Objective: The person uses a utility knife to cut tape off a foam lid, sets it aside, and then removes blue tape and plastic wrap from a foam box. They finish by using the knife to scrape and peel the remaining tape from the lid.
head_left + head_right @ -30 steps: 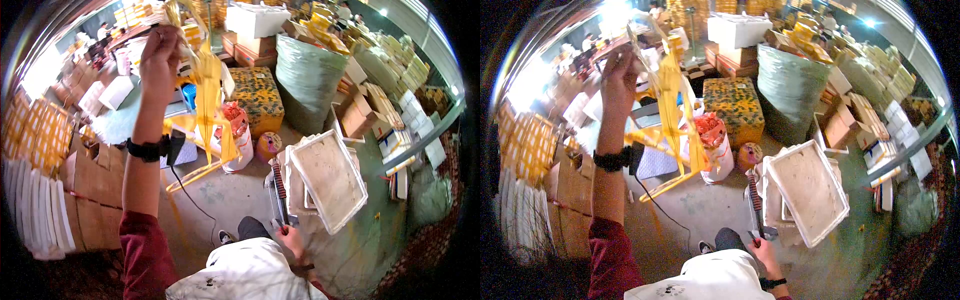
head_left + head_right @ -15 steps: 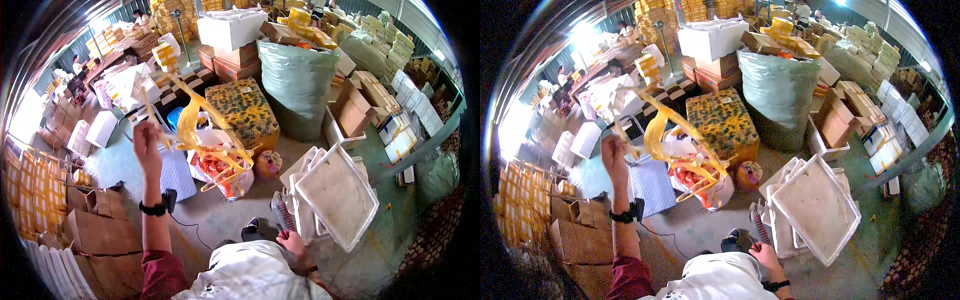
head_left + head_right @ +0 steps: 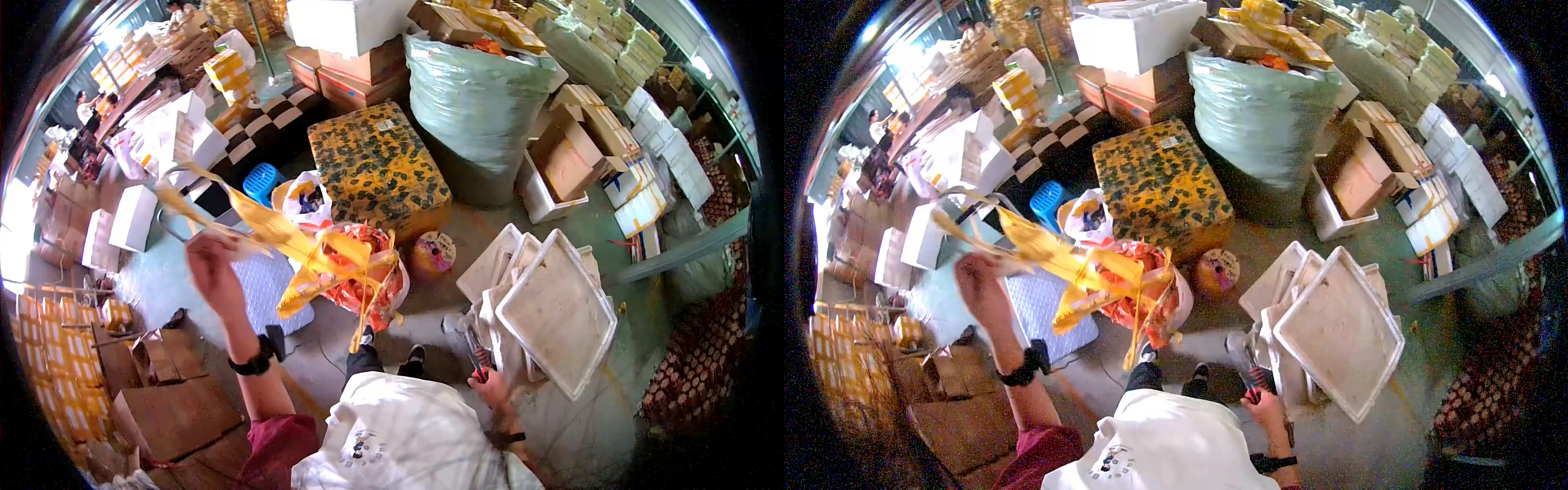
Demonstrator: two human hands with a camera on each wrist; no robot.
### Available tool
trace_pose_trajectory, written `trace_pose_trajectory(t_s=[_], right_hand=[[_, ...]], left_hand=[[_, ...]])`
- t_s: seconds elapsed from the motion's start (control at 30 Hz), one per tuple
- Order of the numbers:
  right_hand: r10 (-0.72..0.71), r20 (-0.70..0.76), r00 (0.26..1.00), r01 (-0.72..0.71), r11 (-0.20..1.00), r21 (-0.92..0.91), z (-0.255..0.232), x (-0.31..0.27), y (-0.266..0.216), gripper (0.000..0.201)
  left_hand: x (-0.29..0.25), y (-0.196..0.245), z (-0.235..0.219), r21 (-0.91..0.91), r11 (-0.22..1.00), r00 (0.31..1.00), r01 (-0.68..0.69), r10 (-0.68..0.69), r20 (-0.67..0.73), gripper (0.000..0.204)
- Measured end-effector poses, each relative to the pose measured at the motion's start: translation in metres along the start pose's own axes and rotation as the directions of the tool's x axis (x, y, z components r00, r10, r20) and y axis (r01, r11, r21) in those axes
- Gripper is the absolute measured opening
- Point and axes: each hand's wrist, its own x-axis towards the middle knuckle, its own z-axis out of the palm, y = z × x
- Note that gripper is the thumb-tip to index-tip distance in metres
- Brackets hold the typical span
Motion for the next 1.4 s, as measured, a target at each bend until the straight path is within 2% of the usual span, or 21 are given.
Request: trace_pose_trajectory(t_s=[0.03,0.1,0.17,0.23,0.27,0.37,0.53,0.63,0.7,0.8,0.83,0.9,0.93,0.97,1.07,1.13,1.17,1.23,1.27,1.33,1.4], right_hand=[[0.026,-0.015,1.0,-0.025,0.997,0.075,0.006,-0.001,-0.007,0.027],[0.09,-0.034,0.995,-0.08,0.971,0.225,0.025,-0.009,-0.022,0.025],[0.186,-0.031,0.982,-0.175,0.961,0.214,0.035,-0.015,-0.052,0.036],[0.199,-0.051,0.979,-0.184,0.96,0.212,0.063,-0.013,-0.045,0.035],[0.134,-0.101,0.986,-0.115,0.978,0.176,0.074,-0.012,-0.041,0.024],[0.293,-0.08,0.953,-0.274,0.943,0.191,0.056,-0.039,-0.124,0.026],[0.465,-0.095,0.88,-0.394,0.827,0.401,0.084,-0.067,-0.109,0.031],[0.475,-0.187,0.86,-0.404,0.858,0.318,0.101,-0.085,-0.103,0.03],[0.439,-0.302,0.846,-0.367,0.891,0.267,0.11,-0.096,-0.115,0.032],[0.54,-0.184,0.821,-0.483,0.83,0.28,0.11,-0.11,-0.135,0.033],[0.535,-0.181,0.825,-0.473,0.83,0.296,0.115,-0.114,-0.128,0.034],[0.527,-0.174,0.832,-0.454,0.826,0.333,0.139,-0.131,-0.089,0.036],[0.545,-0.225,0.808,-0.445,0.814,0.374,0.146,-0.139,-0.082,0.036],[0.562,-0.276,0.78,-0.43,0.801,0.417,0.153,-0.145,-0.076,0.035],[0.587,-0.311,0.748,-0.356,0.75,0.558,0.194,-0.163,-0.009,0.035],[0.606,-0.293,0.739,-0.407,0.749,0.523,0.196,-0.173,0.003,0.034],[0.627,-0.283,0.726,-0.485,0.758,0.436,0.161,-0.174,-0.045,0.034],[0.665,-0.229,0.711,-0.533,0.722,0.442,0.153,-0.185,-0.062,0.035],[0.678,-0.191,0.709,-0.502,0.676,0.539,0.161,-0.191,-0.048,0.035],[0.658,-0.199,0.726,-0.45,0.674,0.586,0.166,-0.211,-0.028,0.039],[0.643,-0.177,0.746,-0.438,0.672,0.597,0.171,-0.237,0.003,0.042]], left_hand=[[-0.003,-0.03,-0.002,-0.029,0.995,0.977,-0.092,0.096,0.188,0.006],[-0.038,-0.076,0.019,-0.307,0.907,0.91,0.288,-0.16,0.382,0.019],[-0.088,-0.146,0.037,-0.191,0.781,0.668,0.594,-0.347,0.658,0.026],[-0.138,-0.183,0.063,-0.117,0.618,0.487,0.777,-0.472,0.735,0.022],[-0.166,-0.217,0.069,-0.025,0.596,0.412,0.803,-0.524,0.746,0.02],[-0.215,-0.288,0.071,0.176,0.443,0.21,0.879,-0.691,0.692,0.012],[-0.231,-0.363,0.077,0.227,0.227,0.099,0.947,-0.88,0.464,0.01],[-0.217,-0.375,0.103,0.606,0.333,0.114,0.723,-0.922,0.37,0.021],[-0.261,-0.449,0.117,0.787,0.375,0.148,0.491,-0.926,0.348,0.024],[-0.32,-0.53,0.131,0.841,0.403,0.205,0.361,-0.914,0.35,0.045],[-0.3,-0.511,0.135,0.866,0.5,0.149,0.032,-0.859,0.49,0.039],[-0.276,-0.474,0.139,0.569,0.586,-0.088,-0.577,-0.737,0.67,0.029],[-0.274,-0.454,0.137,0.891,0.405,0.25,0.206,-0.902,0.352,0.042],[-0.254,-0.421,0.138,0.857,0.396,0.207,0.329,-0.916,0.344,0.053],[-0.215,-0.342,0.136,0.875,0.328,0.118,0.355,-0.945,0.307,0.063],[-0.2,-0.282,0.13,0.851,0.426,0.309,0.307,-0.89,0.334,0.064],[-0.199,-0.266,0.129,0.851,0.449,0.365,0.273,-0.867,0.34,0.06],[-0.226,-0.26,0.121,0.89,0.413,0.714,-0.194,-0.563,0.417,0.057],[-0.213,-0.223,0.119,0.856,0.421,0.64,-0.3,-0.577,0.508,0.057],[-0.253,-0.259,0.108,0.745,0.527,0.741,-0.41,-0.283,0.609,0.051],[-0.29,-0.294,0.107,0.546,0.673,0.725,-0.5,-0.021,0.689,0.045]])
